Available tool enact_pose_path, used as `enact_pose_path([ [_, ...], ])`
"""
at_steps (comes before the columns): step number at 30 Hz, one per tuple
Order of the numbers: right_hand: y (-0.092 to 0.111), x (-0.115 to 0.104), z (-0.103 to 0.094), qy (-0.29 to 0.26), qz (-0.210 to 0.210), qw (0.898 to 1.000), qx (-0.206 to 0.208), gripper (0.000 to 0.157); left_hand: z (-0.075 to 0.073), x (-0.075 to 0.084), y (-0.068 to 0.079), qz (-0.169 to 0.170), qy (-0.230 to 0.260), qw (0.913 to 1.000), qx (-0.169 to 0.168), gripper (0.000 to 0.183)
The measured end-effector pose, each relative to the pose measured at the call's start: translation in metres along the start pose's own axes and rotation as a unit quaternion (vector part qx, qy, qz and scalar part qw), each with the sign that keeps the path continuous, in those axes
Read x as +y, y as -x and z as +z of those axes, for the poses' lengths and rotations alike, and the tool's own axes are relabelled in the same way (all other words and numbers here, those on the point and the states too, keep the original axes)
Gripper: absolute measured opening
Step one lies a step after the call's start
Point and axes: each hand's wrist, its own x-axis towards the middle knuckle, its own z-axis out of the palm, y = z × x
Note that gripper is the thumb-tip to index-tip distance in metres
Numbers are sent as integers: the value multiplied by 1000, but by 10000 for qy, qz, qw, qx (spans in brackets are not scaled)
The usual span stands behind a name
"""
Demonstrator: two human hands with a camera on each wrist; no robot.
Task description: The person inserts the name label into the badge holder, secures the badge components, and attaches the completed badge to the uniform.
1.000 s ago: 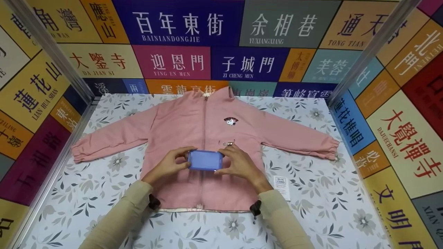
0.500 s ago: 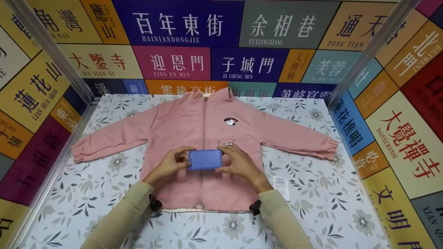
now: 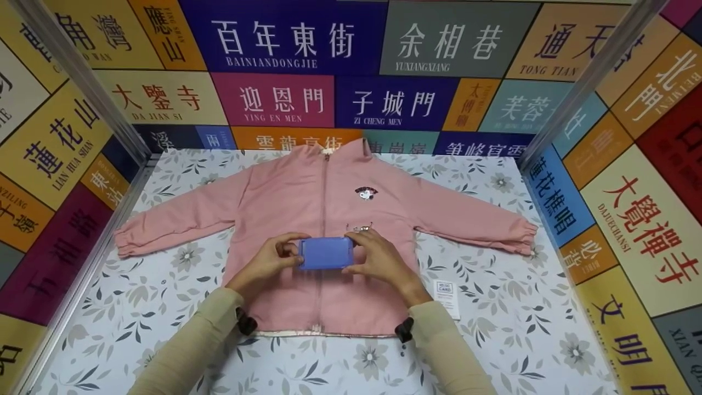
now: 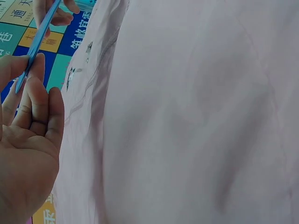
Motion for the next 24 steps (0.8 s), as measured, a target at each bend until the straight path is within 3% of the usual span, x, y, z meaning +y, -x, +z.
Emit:
enact_pose_path([
  [6,0,-1,0,-47,35,10000,2,87,-1,-1,0,23,-39,10000,41,52],
  [16,-1,-8,-1,-35,-75,9999,59,83,-3,-2,-3,0,297,9995,50,49],
  [24,-1,-7,-1,-82,9,10000,33,84,-4,2,-3,-76,86,9999,-29,49],
])
